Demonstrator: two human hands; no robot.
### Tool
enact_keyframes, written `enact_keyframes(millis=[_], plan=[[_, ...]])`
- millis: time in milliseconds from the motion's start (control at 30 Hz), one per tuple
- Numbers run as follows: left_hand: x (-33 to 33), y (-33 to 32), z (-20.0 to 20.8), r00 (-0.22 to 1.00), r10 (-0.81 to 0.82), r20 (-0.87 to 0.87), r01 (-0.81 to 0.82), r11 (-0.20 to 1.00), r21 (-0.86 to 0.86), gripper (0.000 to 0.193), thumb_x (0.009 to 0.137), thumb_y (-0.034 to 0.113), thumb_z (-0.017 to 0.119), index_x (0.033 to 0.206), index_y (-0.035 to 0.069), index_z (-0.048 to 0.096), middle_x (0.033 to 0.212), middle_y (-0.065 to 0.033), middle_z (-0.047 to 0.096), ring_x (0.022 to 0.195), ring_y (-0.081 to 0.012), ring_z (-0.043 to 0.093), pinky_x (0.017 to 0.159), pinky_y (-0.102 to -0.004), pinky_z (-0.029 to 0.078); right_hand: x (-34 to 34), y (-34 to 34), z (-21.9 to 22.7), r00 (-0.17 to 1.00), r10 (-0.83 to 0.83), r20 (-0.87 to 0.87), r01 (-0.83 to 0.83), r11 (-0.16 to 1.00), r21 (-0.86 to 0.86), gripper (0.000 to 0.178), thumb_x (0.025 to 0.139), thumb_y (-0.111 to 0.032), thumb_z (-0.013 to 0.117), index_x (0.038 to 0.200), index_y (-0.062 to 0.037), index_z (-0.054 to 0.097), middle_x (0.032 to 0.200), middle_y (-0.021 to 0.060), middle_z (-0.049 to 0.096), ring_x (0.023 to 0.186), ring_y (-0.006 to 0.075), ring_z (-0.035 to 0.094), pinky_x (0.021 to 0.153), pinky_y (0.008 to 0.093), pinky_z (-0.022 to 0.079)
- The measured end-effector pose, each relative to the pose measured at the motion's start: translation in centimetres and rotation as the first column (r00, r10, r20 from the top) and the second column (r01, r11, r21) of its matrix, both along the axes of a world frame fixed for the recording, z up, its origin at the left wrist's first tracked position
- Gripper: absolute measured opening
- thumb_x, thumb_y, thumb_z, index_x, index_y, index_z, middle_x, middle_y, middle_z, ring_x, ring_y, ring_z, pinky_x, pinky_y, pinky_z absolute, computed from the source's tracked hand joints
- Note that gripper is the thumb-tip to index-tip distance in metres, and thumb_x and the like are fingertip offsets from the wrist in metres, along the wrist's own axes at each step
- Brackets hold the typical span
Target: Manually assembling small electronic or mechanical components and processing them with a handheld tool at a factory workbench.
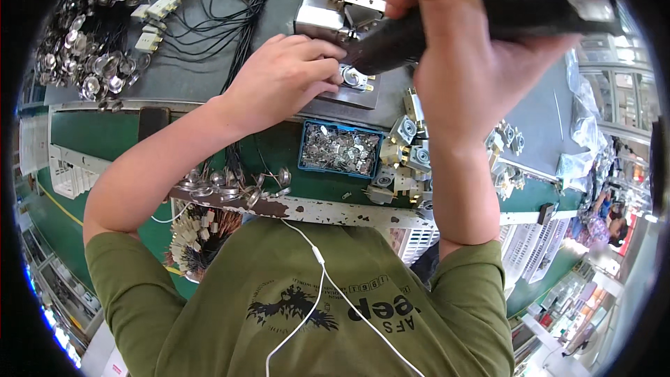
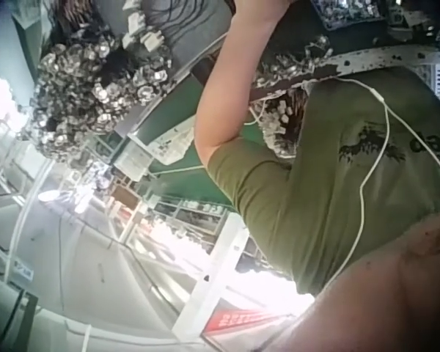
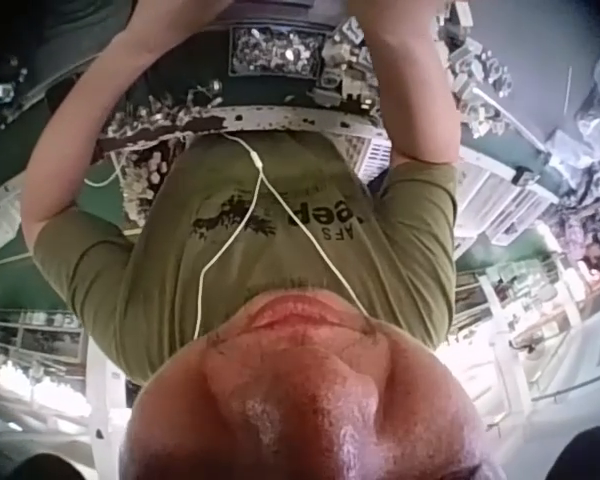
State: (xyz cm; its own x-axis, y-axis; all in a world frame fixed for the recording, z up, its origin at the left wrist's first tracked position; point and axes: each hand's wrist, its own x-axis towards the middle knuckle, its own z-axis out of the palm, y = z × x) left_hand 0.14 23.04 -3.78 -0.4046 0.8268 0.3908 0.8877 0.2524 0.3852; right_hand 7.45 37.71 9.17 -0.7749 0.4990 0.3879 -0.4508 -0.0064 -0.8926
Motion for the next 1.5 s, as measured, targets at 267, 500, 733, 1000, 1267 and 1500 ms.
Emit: enact_keyframes(millis=[267,500,733,1000,1267,1500], plan=[[-0.4,-0.1,-0.5,0.999,-0.037,0.014,0.037,0.999,0.024,0.009,0.086,0.016,0.076,0.092,0.013,0.071,0.111,0.0014,0.073,0.103,-0.0223,0.066,0.084,-0.0379,0.049,-1.8,-0.2,-2.9,0.991,-0.055,-0.124,0.064,0.996,0.066,0.050,0.085,0.014,0.074,0.123,0.0053,0.044,0.101,0.0128,0.069,0.088,0.0152,0.068,0.075,0.0278,0.057],[-0.5,0.1,-0.5,0.998,-0.055,0.023,0.053,0.997,0.063,0.010,0.083,0.012,0.076,0.091,0.012,0.070,0.102,0.0013,0.069,0.100,-0.0230,0.065,0.082,-0.0389,0.049,-1.6,-0.2,-3.6,0.997,0.002,-0.078,0.005,0.996,0.085,0.058,0.084,0.015,0.074,0.127,0.0029,0.037,0.105,0.0140,0.067,0.093,0.0173,0.069,0.077,0.0290,0.058],[-0.5,-0.2,-0.4,0.997,-0.043,0.066,0.042,0.999,0.021,0.011,0.082,0.014,0.077,0.088,0.011,0.068,0.098,0.0006,0.068,0.098,-0.0234,0.065,0.082,-0.0395,0.049,-4.0,0.8,-3.1,0.984,0.098,-0.148,-0.086,0.993,0.087,0.055,0.087,0.006,0.075,0.129,-0.0025,0.041,0.102,0.0103,0.068,0.082,0.0131,0.067,0.067,0.0267,0.056],[-0.7,0.4,2.0,0.964,0.084,0.251,-0.013,0.961,-0.275,0.027,0.092,0.025,0.071,0.110,0.007,0.063,0.102,-0.0140,0.068,0.098,-0.0357,0.066,0.083,-0.0478,0.053,-4.2,1.6,-3.3,0.940,0.340,-0.017,-0.337,0.938,0.084,0.034,0.087,-0.001,0.079,0.112,-0.0002,0.056,0.088,0.0073,0.069,0.069,0.0108,0.065,0.058,0.0249,0.052],[-0.7,1.3,3.6,0.946,0.137,0.295,-0.007,0.916,-0.402,0.027,0.094,0.029,0.070,0.108,0.007,0.066,0.090,-0.0153,0.070,0.093,-0.0370,0.069,0.080,-0.0485,0.054,-4.7,1.6,-4.5,0.768,0.498,-0.402,-0.518,0.853,0.068,0.033,0.087,0.000,0.081,0.112,0.0008,0.060,0.093,0.0071,0.070,0.073,0.0116,0.067,0.060,0.0250,0.054],[-0.6,1.2,2.4,0.951,0.107,0.289,0.000,0.937,-0.349,0.032,0.094,0.031,0.071,0.111,0.005,0.064,0.089,-0.0163,0.070,0.093,-0.0377,0.069,0.081,-0.0495,0.054,-3.3,0.1,-4.6,0.988,0.136,-0.067,-0.127,0.984,0.126,0.037,0.084,0.010,0.078,0.113,0.0023,0.057,0.094,0.0097,0.069,0.073,0.0132,0.067,0.060,0.0255,0.055]])
